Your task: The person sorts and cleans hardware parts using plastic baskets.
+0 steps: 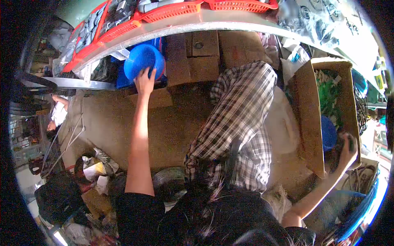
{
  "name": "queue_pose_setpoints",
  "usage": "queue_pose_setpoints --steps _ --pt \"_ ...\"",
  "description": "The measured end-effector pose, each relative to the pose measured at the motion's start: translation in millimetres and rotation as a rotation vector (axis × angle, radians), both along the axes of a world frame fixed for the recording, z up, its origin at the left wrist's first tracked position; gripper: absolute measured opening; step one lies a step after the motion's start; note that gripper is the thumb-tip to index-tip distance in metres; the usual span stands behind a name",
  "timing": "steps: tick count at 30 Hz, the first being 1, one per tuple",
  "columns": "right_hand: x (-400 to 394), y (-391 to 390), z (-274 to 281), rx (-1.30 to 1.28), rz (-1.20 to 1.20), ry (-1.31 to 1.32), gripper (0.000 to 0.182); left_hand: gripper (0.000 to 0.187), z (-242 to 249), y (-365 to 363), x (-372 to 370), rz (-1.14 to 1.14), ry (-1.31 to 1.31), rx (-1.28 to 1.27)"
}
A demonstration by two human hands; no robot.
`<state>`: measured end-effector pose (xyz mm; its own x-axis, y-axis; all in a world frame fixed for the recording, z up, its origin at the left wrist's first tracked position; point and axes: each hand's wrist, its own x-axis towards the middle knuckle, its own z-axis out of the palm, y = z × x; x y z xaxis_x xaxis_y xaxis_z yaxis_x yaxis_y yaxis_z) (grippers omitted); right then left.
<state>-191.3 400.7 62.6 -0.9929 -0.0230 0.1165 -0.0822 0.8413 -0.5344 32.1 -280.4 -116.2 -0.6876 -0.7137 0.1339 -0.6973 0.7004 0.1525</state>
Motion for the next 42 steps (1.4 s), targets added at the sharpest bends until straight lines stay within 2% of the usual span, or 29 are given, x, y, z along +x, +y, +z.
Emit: queue_pose_setpoints --steps 1,2,3,4,5,6,8,11,15,20,24,25,26,28,30,31,32,34,36,38,39,40,41,42 --pt "-9 -4 -5 0.267 0.062 0.068 0.033 0.048 -8 -6 3 -0.042 0.003 -0.098" --pt "-10 -11 -14 0.144 0.122 -0.127 0.042 0.050 -17 -12 5 -0.080 0.007 -0.196" --pt "-26 25 -50 0.407 0.268 -0.202 0.050 0.055 -12 -10 2 -0.054 -0.077 -0.144" --pt "-48 69 -102 0.573 0.262 -0.359 0.052 0.055 -12 -13 3 -0.068 -0.078 -0.096" --pt "-48 49 -112 0.641 0.173 -0.571 0.049 0.054 -12 -20 4 -0.081 -0.081 -0.048" --pt "-49 55 -134 0.722 0.300 -0.522 0.039 0.054 -13 -25 5 -0.095 -0.085 0.000" --pt "-39 38 -141 0.918 0.104 -0.445 0.026 0.055 -17 -30 5 -0.085 -0.131 -0.007" --pt "-27 5 -115 0.960 0.115 -0.357 0.023 0.056 -25 -35 2 -0.063 -0.205 -0.035" --pt "-33 3 -118 1.086 0.163 -0.335 0.021 0.057 -16 -27 -4 -0.029 -0.223 0.055" --pt "-39 14 -129 1.074 0.201 -0.264 0.018 0.056 -22 -34 5 -0.063 -0.187 0.032" --pt "-34 16 -116 1.134 0.257 -0.067 0.011 0.046 -14 -18 9 -0.138 0.152 -0.029" --pt "-20 -5 -90 1.114 0.263 0.118 0.008 0.044 -1 -4 6 -0.160 0.276 -0.087" --pt "-22 -10 -74 1.088 0.157 -0.012 0.024 0.042 9 10 3 -0.180 0.400 -0.142" --pt "-17 -28 -31 0.847 0.001 0.023 0.023 0.035 22 44 -9 -0.248 0.612 -0.144" --pt "-19 -34 0 0.706 -0.051 0.170 0.023 0.031 46 91 -28 -0.342 0.747 0.031" --pt "-25 -19 1 0.530 0.033 0.319 0.020 0.035 55 117 -36 -0.364 0.780 0.213" --pt "-14 -44 21 0.477 0.103 0.511 0.018 0.039 63 143 -45 -0.389 0.808 0.400" --pt "15 -101 51 0.350 0.222 0.646 0.018 0.051 86 196 -62 -0.497 0.843 0.923" --pt "54 -162 64 0.179 0.265 0.516 0.015 0.076 116 242 -77 -0.650 0.911 1.557" --pt "83 -202 51 -0.017 0.417 0.344 0.013 0.083 110 272 -93 -0.691 0.932 2.048" --pt "93 -224 40 -0.248 0.450 0.269 0.012 0.077 70 279 -98 -0.607 0.869 1.941" --pt "100 -240 28 -0.482 0.484 0.191 0.011 0.070 66 279 -99 -0.446 0.961 2.307" --pt "106 -249 20 -0.643 0.376 -0.032 0.011 0.063 62 279 -101 -0.207 1.065 2.649" --pt "110 -253 16 -0.797 0.261 -0.262 0.011 0.059 96 275 -98 -0.098 1.087 2.594"
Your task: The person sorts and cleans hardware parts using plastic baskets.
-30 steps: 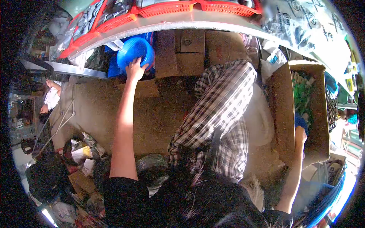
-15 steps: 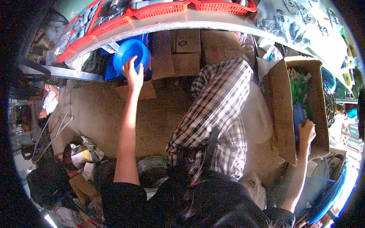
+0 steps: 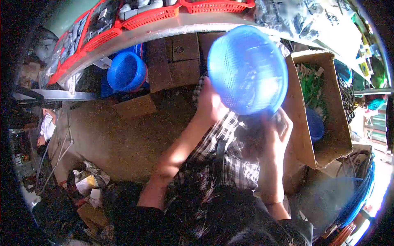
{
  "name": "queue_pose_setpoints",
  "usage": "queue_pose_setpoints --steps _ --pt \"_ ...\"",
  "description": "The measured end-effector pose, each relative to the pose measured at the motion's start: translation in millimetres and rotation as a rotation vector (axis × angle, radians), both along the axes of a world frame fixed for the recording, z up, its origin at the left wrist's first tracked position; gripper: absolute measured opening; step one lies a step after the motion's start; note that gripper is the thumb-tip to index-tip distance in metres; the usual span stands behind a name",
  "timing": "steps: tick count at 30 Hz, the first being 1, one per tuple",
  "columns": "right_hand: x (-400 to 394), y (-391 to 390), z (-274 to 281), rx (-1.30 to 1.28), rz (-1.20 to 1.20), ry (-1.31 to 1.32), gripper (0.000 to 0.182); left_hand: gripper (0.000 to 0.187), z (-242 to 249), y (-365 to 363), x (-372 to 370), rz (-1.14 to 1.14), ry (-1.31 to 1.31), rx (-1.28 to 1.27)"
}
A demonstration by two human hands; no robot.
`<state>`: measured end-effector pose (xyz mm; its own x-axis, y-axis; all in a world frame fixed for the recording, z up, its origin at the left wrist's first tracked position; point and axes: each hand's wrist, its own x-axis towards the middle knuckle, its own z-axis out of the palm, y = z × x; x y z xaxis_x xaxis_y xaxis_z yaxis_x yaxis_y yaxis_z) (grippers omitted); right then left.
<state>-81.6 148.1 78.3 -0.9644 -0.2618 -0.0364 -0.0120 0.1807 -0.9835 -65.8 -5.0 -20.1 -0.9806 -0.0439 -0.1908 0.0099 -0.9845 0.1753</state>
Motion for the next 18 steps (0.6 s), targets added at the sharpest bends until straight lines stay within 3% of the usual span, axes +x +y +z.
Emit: queue_pose_setpoints --steps 1,3,4,5,6,8,10,12,14,16,18 --pt "-3 2 1 -0.103 0.007 -0.182 0.014 0.056 -2 -8 6 0.128 0.111 -0.260" --pt "-6 -1 -5 -0.207 -0.085 -0.299 0.017 0.049 -4 -28 22 0.245 0.081 -0.415" --pt "-7 -3 -11 -0.186 -0.163 -0.359 0.019 0.046 5 -37 28 0.240 -0.056 -0.308" --pt "-11 -1 -24 -0.219 -0.109 -0.287 0.022 0.041 17 -41 35 0.274 0.026 -0.331" --pt "-17 -1 -36 -0.170 -0.139 -0.105 0.022 0.038 32 -45 41 0.392 -0.097 -0.450" --pt "-39 6 -59 -0.100 -0.409 -0.049 0.025 0.043 44 -60 48 0.474 -0.150 -0.703" --pt "-54 16 -52 -0.679 -0.340 -0.399 0.043 0.040 60 -63 52 0.576 -0.233 -0.828" --pt "-42 -10 -17 -0.951 -0.370 -0.432 0.045 0.036 76 -56 52 0.638 -0.254 -0.816" --pt "-19 -26 -6 -0.841 -0.104 -0.262 0.049 0.032 85 -43 44 0.714 -0.306 -0.865" --pt "6 -55 -15 -0.378 0.045 0.208 0.053 0.032 72 -27 35 0.851 -0.456 -1.051" --pt "20 -77 -23 -0.185 0.143 0.589 0.055 0.033 53 -12 33 0.586 -0.206 -0.836"
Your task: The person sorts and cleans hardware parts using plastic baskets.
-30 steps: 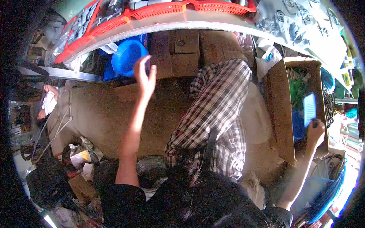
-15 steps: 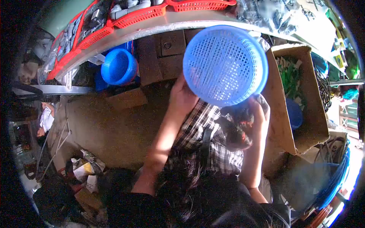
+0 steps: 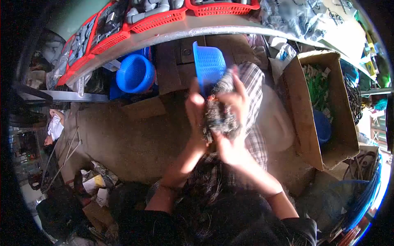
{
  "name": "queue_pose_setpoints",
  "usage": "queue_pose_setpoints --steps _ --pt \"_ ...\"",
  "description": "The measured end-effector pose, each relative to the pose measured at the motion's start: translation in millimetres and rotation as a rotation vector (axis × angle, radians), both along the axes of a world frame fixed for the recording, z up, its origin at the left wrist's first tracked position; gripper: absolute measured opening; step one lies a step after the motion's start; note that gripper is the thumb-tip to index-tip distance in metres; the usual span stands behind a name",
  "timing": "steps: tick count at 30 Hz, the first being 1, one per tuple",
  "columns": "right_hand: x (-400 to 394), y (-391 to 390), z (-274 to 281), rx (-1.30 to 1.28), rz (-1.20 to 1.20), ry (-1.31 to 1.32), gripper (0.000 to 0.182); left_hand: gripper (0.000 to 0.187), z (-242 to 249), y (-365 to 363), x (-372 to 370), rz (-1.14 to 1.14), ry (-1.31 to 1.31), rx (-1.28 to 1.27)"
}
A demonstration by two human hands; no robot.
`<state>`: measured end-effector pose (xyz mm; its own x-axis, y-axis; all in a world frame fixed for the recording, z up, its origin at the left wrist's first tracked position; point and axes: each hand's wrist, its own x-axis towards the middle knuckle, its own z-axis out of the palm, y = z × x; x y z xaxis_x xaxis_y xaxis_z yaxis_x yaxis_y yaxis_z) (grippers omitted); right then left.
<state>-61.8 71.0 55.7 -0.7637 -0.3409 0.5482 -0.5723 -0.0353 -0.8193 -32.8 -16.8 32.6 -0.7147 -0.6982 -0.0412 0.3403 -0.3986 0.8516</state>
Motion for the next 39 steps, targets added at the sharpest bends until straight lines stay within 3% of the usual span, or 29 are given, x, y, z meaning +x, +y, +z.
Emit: queue_pose_setpoints --steps 1,3,4,6,7,10,11,13,14,16,18,19,20,21,23,24,26,28,30,31,32,33,35,37,38,39 --pt "3 -5 -1 0.015 0.026 0.136 0.055 0.034 -4 7 -2 -0.159 0.050 0.100" --pt "-11 2 10 -0.009 0.169 0.167 0.052 0.029 11 29 21 -0.195 -0.015 -0.042" --pt "-21 8 18 0.034 0.218 0.122 0.054 0.024 16 30 23 -0.188 -0.017 -0.400" --pt "-33 8 35 -0.042 0.196 -0.353 0.042 0.017 27 31 28 0.043 -0.030 -1.106" --pt "-40 14 55 -0.056 0.208 -0.750 0.037 0.015 26 29 31 -0.117 -0.034 -1.065" --pt "-72 37 -7 -0.256 0.110 -0.936 0.039 0.016 31 16 37 -0.410 0.014 -0.919" --pt "-77 47 -32 -0.362 0.092 -1.014 0.044 0.016 34 9 40 -0.326 -0.011 -0.805" --pt "-50 57 -57 -0.468 -0.013 -1.039 0.048 0.017 38 6 42 -0.166 -0.019 -0.425" --pt "-36 63 -74 -0.381 -0.096 -0.967 0.049 0.024 38 6 33 -0.107 -0.060 -0.133" --pt "-2 44 -52 -0.125 -0.107 -0.500 0.046 0.044 37 4 15 0.170 -0.035 0.494" --pt "13 16 -14 0.155 -0.126 0.048 0.042 0.046 26 4 6 0.162 -0.215 0.379" --pt "11 16 -12 0.182 -0.123 0.171 0.051 0.042 18 19 10 0.389 -0.351 -0.296" --pt "9 17 -10 0.210 -0.121 0.291 0.061 0.037 13 26 13 0.333 -0.322 -0.463" --pt "0 21 11 0.108 -0.027 0.155 0.041 0.034 10 33 15 0.285 -0.278 -0.624" --pt "-16 23 33 0.146 -0.006 0.089 0.044 0.022 19 32 21 -0.043 -0.080 -0.514" --pt "-24 24 43 0.166 0.013 0.041 0.045 0.015 21 29 24 -0.073 -0.052 -0.779" --pt "-38 30 52 0.202 0.072 -0.052 0.048 0.009 36 23 24 -0.289 -0.027 -0.865" --pt "-56 38 39 -0.026 0.264 -0.339 0.045 0.010 44 15 28 -0.465 -0.021 -0.965" --pt "-78 56 2 -0.089 0.344 -0.599 0.047 0.021 32 8 40 -0.559 -0.014 -0.859" --pt "-73 59 -11 -0.289 0.192 -0.894 0.048 0.021 33 4 45 -0.521 -0.096 -0.771" --pt "-68 62 -23 -0.283 0.055 -0.969 0.049 0.023 35 3 50 -0.484 -0.177 -0.683" --pt "-48 60 -25 -0.179 -0.100 -0.950 0.050 0.034 10 4 61 -0.321 -0.283 -0.530" --pt "-2 44 -11 -0.025 -0.235 -0.742 0.053 0.043 -1 10 54 0.029 -0.268 0.043" --pt "26 28 6 -0.031 -0.204 -0.299 0.049 0.031 5 18 32 0.142 -0.141 0.397" --pt "31 28 10 0.066 -0.070 -0.047 0.042 0.025 -16 32 34 0.112 -0.172 -0.129" --pt "25 28 21 0.129 -0.019 -0.008 0.042 0.019 -38 45 37 0.211 -0.187 -0.620"
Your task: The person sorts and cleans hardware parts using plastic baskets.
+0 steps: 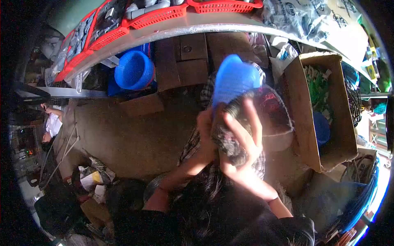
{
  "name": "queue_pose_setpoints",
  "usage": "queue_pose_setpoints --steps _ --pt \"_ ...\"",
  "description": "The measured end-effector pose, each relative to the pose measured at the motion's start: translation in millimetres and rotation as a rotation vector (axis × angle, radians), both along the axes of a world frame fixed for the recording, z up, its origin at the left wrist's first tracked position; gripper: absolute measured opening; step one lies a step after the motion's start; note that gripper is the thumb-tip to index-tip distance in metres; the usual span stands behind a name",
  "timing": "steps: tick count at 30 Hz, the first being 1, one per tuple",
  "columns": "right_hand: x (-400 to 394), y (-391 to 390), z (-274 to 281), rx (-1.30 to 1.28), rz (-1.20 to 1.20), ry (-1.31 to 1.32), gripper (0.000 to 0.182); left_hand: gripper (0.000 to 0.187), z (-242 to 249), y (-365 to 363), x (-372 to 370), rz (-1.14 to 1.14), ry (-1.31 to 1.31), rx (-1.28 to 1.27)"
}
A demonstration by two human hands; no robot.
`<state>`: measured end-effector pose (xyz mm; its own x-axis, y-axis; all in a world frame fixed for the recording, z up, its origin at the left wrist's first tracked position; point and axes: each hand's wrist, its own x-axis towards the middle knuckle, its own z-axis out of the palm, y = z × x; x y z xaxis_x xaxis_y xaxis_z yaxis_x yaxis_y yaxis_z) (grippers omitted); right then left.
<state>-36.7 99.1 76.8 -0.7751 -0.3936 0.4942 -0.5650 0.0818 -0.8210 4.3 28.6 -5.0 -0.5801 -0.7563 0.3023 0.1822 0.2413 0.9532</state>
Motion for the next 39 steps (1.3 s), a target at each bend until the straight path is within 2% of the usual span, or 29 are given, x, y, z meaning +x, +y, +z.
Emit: queue_pose_setpoints --steps 2,4,5,6,7,10,11,12,13,15,16,17,19,20,21,23,24,25,27,28,29,30,32,34,35,37,38,39 --pt "-22 0 22 0.077 0.064 -0.019 0.043 0.014 2 19 -2 -0.185 0.015 0.488" --pt "-49 4 30 0.081 0.090 -0.135 0.045 0.032 58 -10 -6 -0.477 -0.013 0.098" --pt "-61 8 31 0.052 0.102 -0.253 0.044 0.043 61 -16 -5 -0.646 -0.029 0.020" --pt "-72 11 31 0.019 0.107 -0.370 0.042 0.046 60 -22 -2 -0.693 -0.025 -0.006" --pt "-80 19 29 -0.087 0.084 -0.609 0.037 0.049 60 -26 2 -0.738 -0.023 -0.029" --pt "-92 30 9 -0.306 -0.044 -1.261 0.028 0.056 56 -40 12 -0.566 -0.035 -0.058" --pt "-92 31 -1 -0.301 -0.124 -1.435 0.028 0.058 50 -47 17 -0.488 -0.056 -0.076" --pt "-86 31 -6 -0.328 -0.122 -1.442 0.029 0.060 22 -48 18 -0.299 -0.071 -0.049" --pt "-81 31 -12 -0.354 -0.121 -1.449 0.031 0.061 14 -48 18 -0.195 -0.084 0.116" --pt "-72 34 -27 -0.357 -0.117 -1.415 0.034 0.065 10 -43 10 -0.010 0.024 0.707" --pt "-68 37 -34 -0.394 -0.051 -1.255 0.034 0.067 5 -47 3 0.077 0.072 0.793" --pt "-64 41 -40 -0.429 0.016 -1.092 0.035 0.066 -11 -64 10 0.029 0.090 0.734" --pt "-55 44 -39 -0.324 -0.096 -0.890 0.031 0.059 -3 -74 -7 0.123 -0.076 0.079" --pt "-51 46 -39 -0.267 -0.161 -0.793 0.030 0.055 4 -78 -11 0.030 -0.162 0.224" --pt "-51 46 -35 -0.208 -0.097 -0.637 0.029 0.062 -2 -84 -11 -0.110 -0.069 0.389" --pt "-52 47 -29 -0.128 0.009 -0.314 0.028 0.074 29 -80 -2 -0.409 0.001 0.988" --pt "-54 45 -21 -0.064 0.132 -0.135 0.028 0.079 41 -78 1 -0.602 0.080 1.174" --pt "-54 44 -15 -0.001 0.254 0.042 0.029 0.070 39 -75 3 -0.680 0.149 1.193" --pt "-51 41 -6 0.136 0.457 0.058 0.031 0.060 45 -62 -1 -0.434 -0.082 0.885" --pt "-47 37 -3 0.216 0.461 0.087 0.031 0.048 39 -66 -1 -0.412 -0.095 1.188" --pt "-46 35 -2 0.280 0.503 0.042 0.030 0.046 24 -69 2 -0.356 -0.116 1.225" --pt "-40 37 -7 0.257 0.445 -0.282 0.028 0.044 2 -70 6 -0.298 -0.136 1.264" --pt "-36 41 -11 0.043 0.205 -0.724 0.025 0.042 -13 -72 9 -0.249 -0.123 1.316" --pt "-44 45 -6 -0.333 -0.153 -0.942 0.025 0.042 -15 -70 12 -0.262 -0.054 1.345" --pt "-49 48 -5 -0.523 -0.336 -1.037 0.025 0.044 -14 -65 12 -0.220 -0.039 1.261" --pt "-68 52 -15 -0.735 -0.470 -0.948 0.031 0.046 -8 -52 8 -0.146 -0.008 1.087" --pt "-75 57 -20 -0.640 -0.548 -0.887 0.034 0.052 -13 -52 8 -0.218 0.032 1.006" --pt "-84 56 -23 -0.749 -0.418 -0.894 0.039 0.054 -12 -49 6 -0.221 0.033 0.923"
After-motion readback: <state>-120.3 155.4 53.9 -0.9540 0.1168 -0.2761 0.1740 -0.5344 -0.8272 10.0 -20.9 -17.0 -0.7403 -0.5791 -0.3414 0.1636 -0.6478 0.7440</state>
